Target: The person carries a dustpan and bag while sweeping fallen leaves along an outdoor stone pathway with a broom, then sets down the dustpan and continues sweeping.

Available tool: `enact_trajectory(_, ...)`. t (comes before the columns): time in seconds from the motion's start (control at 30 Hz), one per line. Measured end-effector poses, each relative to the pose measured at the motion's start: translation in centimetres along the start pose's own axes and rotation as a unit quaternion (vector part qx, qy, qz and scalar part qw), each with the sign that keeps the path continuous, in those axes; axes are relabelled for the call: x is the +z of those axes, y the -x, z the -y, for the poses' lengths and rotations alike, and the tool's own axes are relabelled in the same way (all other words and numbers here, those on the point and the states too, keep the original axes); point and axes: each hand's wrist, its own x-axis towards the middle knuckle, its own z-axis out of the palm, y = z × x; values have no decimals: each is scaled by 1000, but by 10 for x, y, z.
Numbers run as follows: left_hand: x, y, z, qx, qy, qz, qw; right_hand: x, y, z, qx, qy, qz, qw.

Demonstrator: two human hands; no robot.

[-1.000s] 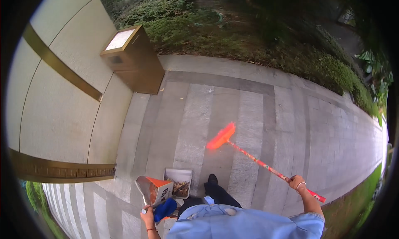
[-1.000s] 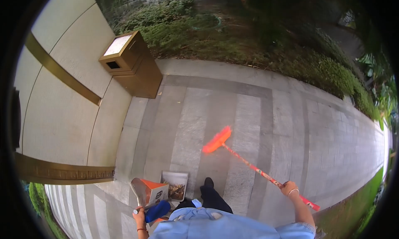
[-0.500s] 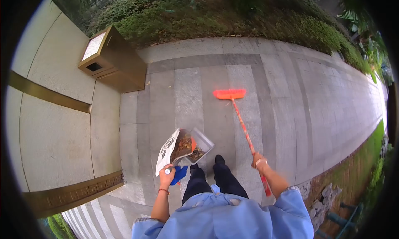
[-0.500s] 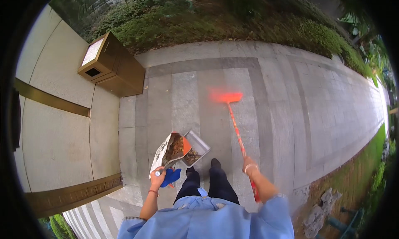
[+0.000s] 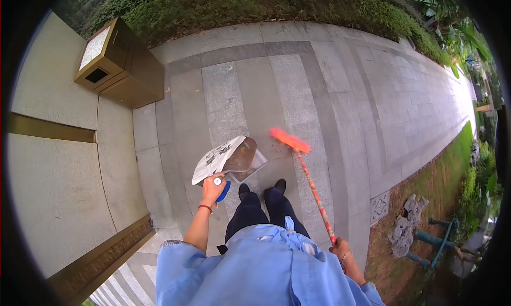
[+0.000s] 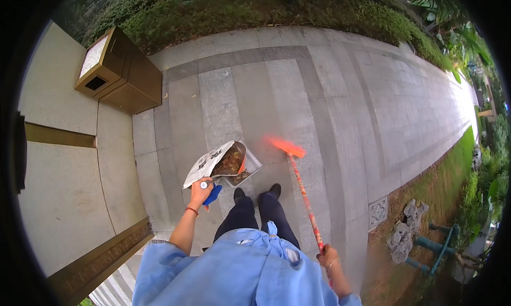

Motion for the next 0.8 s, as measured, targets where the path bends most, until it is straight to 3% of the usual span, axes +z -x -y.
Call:
enact_trajectory(0.13,-2,1,7,48,-43,21,998,3,-24,-3,85,-154,10,984)
enact_trajectory(0.23,-6,-1,3,66,-58,32,996,-10,-67,9,-6,-133,2,991)
enact_trajectory(0.33,-9,-2,6,53,-64,47,995,13,-79,28,1,-160,79,984)
enact_trajectory(0.4,-8,-6,6,46,-65,56,995,39,-40,54,14,-176,85,981)
enact_trajectory(0.47,-3,-10,6,47,-67,58,995,78,-28,47,-153,-113,37,981)
enact_trajectory(0.5,-1,-12,5,31,-58,65,996,82,-26,45,-124,-159,80,976)
enact_trajectory(0.57,-2,-15,2,2,-40,78,996,52,4,62,-66,-251,165,952)
enact_trajectory(0.67,-4,-17,14,39,-6,70,997,4,37,60,-39,-472,307,825)
enact_trajectory(0.77,1,-13,20,45,19,50,998,1,47,61,-92,-479,258,834)
enact_trajectory(0.8,4,-11,22,53,31,40,997,-2,41,68,-108,-381,217,892)
